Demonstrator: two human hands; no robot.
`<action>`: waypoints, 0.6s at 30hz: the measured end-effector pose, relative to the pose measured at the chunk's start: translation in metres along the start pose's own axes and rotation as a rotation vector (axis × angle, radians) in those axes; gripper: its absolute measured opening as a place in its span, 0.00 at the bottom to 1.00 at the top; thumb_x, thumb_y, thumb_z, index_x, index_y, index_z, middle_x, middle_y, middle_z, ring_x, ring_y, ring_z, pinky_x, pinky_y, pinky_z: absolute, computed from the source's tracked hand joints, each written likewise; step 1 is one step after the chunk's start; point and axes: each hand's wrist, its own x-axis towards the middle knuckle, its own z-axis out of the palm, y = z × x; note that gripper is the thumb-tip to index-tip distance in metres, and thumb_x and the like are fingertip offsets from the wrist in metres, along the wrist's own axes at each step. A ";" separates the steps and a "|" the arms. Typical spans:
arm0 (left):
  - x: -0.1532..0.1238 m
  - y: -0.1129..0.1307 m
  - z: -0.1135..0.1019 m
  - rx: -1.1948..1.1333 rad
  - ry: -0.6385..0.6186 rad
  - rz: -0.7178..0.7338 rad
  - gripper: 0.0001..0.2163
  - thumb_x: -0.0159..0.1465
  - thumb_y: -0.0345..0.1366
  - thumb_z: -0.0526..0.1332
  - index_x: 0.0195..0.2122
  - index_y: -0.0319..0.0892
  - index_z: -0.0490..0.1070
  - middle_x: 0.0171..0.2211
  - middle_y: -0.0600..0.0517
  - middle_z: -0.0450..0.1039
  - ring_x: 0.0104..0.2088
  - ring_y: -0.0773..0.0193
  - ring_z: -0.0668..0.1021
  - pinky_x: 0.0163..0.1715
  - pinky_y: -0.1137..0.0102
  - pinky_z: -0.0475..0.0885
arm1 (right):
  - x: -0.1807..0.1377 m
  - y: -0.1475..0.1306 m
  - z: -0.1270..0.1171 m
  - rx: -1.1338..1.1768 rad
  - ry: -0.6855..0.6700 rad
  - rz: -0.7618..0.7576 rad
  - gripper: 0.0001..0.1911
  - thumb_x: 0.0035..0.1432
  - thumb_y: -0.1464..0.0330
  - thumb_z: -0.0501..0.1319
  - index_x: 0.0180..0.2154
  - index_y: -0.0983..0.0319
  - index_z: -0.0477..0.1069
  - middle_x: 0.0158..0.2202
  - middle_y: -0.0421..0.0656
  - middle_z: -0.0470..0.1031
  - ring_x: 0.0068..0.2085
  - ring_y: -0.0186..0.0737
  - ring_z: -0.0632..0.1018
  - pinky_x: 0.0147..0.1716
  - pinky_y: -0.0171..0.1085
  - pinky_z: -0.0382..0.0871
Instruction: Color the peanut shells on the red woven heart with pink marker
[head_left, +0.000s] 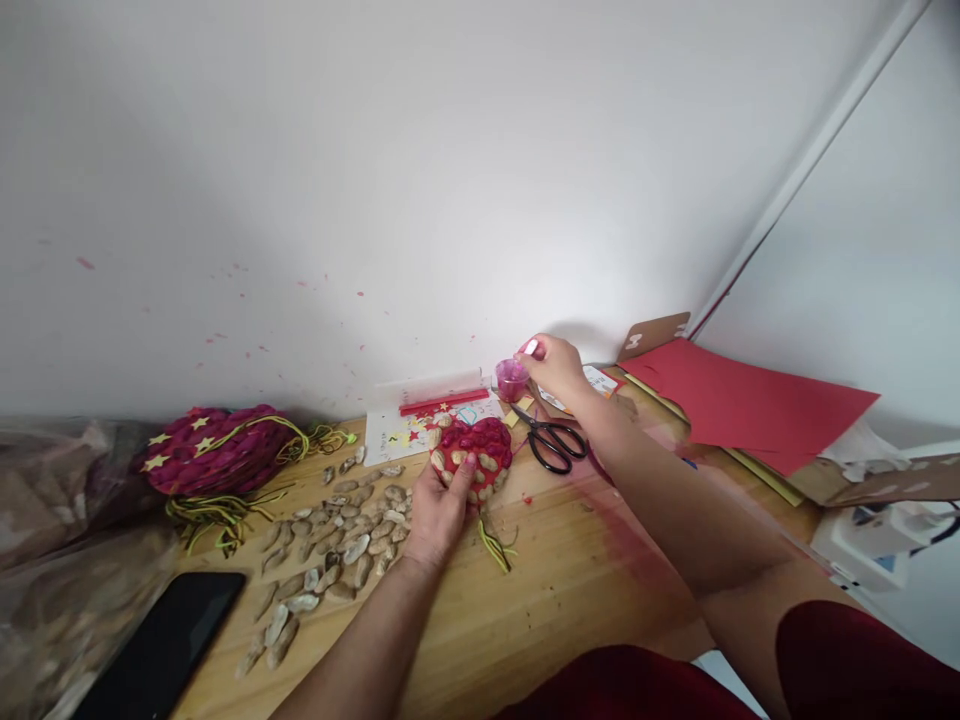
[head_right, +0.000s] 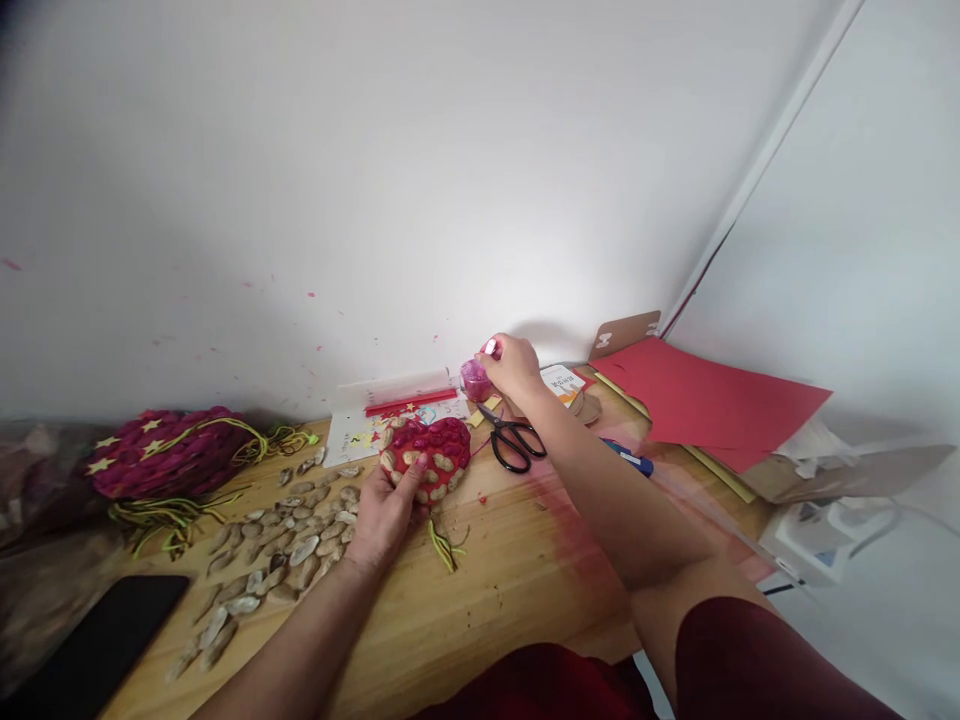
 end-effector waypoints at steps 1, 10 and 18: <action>0.000 -0.001 0.000 -0.007 -0.002 0.003 0.23 0.56 0.55 0.73 0.40 0.41 0.77 0.28 0.49 0.81 0.24 0.61 0.80 0.21 0.71 0.73 | 0.004 -0.002 0.005 -0.035 -0.040 -0.004 0.05 0.56 0.66 0.69 0.29 0.57 0.77 0.28 0.41 0.80 0.33 0.42 0.77 0.34 0.37 0.67; 0.007 -0.011 -0.003 0.048 -0.046 0.096 0.25 0.59 0.57 0.71 0.44 0.38 0.80 0.42 0.43 0.86 0.40 0.54 0.84 0.42 0.64 0.79 | 0.019 -0.015 0.024 -0.353 -0.264 0.088 0.08 0.57 0.61 0.69 0.37 0.56 0.84 0.42 0.47 0.85 0.52 0.53 0.78 0.48 0.43 0.66; 0.008 -0.012 -0.002 0.028 -0.055 0.075 0.29 0.58 0.60 0.70 0.47 0.38 0.79 0.44 0.41 0.86 0.42 0.52 0.85 0.43 0.62 0.79 | 0.029 -0.013 0.027 -0.395 -0.304 0.109 0.10 0.57 0.59 0.70 0.39 0.55 0.84 0.44 0.47 0.85 0.53 0.54 0.78 0.47 0.43 0.66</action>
